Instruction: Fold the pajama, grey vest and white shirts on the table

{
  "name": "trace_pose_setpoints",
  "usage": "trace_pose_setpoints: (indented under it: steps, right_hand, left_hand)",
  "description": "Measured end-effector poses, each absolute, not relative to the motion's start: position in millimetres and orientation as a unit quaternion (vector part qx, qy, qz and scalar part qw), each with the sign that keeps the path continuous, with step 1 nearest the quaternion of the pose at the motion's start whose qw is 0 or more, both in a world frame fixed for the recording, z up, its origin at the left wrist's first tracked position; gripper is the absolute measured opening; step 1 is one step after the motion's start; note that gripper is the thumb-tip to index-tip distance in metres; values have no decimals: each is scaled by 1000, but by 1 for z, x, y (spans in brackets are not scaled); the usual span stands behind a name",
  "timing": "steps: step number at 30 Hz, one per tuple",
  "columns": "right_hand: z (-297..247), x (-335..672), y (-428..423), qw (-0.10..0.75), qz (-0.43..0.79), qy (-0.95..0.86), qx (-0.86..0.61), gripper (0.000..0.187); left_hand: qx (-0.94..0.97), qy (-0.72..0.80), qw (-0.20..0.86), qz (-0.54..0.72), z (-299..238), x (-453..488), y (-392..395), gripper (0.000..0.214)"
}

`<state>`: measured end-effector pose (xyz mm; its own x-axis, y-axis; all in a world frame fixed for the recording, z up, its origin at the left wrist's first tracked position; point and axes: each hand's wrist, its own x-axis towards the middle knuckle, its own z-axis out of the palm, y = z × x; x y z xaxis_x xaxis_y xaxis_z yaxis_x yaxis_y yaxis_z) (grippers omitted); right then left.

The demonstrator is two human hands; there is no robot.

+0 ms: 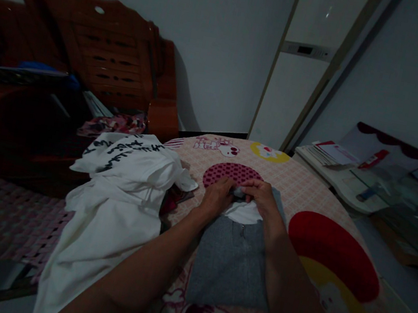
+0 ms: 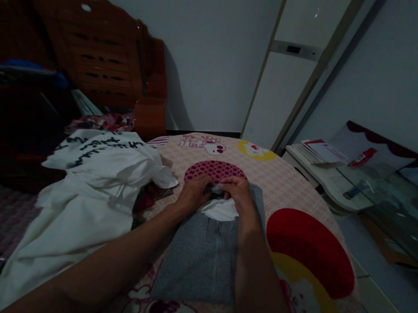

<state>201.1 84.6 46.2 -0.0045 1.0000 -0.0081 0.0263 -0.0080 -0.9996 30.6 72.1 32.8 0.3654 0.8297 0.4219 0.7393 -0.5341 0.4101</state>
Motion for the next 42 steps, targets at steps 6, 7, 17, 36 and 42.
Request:
trace_pose_setpoints:
  steps: [6, 7, 17, 36, 42]
  right_hand:
    - [47, 199, 83, 498, 477, -512, -511, 22]
    - [48, 198, 83, 501, 473, -513, -511, 22]
    - [52, 201, 82, 516, 434, -520, -524, 20]
    - [50, 223, 84, 326, 421, -640, -554, 17]
    - [47, 222, 85, 349, 382, -646, -561, 23]
  left_hand:
    - [829, 459, 74, 311, 28, 32, 72, 14]
    - [825, 466, 75, 310, 28, 32, 72, 12]
    - [826, 467, 83, 305, 31, 32, 71, 7]
    - [850, 454, 43, 265, 31, 33, 70, 16]
    - [854, 451, 30, 258, 30, 36, 69, 16]
